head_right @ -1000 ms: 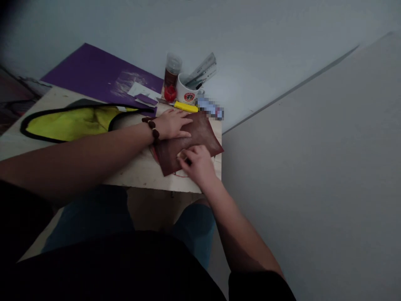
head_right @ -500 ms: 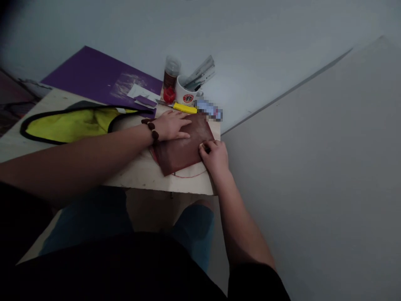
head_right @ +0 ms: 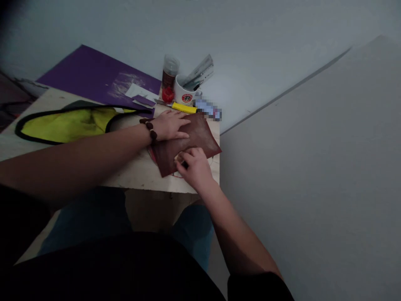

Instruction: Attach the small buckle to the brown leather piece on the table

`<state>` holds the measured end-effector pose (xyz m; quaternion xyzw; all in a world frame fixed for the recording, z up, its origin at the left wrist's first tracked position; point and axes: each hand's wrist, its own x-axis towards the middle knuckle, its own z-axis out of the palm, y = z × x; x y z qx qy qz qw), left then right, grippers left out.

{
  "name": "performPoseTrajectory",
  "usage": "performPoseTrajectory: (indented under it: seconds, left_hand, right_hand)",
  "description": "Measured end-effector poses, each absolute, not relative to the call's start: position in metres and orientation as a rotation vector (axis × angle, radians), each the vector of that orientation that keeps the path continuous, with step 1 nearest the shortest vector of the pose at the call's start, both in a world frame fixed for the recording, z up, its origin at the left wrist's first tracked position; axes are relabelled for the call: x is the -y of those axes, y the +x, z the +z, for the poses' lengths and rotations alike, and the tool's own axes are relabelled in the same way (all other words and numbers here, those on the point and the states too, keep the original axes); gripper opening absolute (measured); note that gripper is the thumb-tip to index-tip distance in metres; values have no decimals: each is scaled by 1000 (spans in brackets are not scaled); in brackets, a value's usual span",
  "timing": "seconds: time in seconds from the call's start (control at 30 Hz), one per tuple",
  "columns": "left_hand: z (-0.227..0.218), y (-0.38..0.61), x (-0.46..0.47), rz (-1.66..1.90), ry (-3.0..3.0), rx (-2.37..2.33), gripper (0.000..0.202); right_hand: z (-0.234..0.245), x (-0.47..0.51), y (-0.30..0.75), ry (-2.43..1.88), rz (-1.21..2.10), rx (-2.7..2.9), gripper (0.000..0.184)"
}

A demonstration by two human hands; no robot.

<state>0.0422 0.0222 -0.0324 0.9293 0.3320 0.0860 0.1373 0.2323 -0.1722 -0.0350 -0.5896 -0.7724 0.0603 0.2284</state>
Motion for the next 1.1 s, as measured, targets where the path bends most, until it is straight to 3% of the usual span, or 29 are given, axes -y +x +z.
performPoseTrajectory:
  seconds: [0.23,0.43,0.6,0.77,0.97,1.1]
  left_hand:
    - [-38,44,-25,263,2692,-988,75]
    - [-35,43,-25,245,2710,-970,76]
    - [-33,44,-23,234,2721,-992,74]
    - [-31,43,-23,220,2712,-969,76]
    - [-30,43,-22,206,2681,-986,76]
    - [-30,43,-22,207,2699,-972,78]
  right_hand:
    - [-32,158,259,-1910,11,1885,25]
    - [-35,173,232,-1602,175,2143,25]
    - [-32,162,255,-1905,-12,1894,27]
    - [-33,171,235,-1595,180,2190,24]
    - [-33,163,253,-1879,-18,1917,22]
    - [-36,172,233,-1582,169,2166,22]
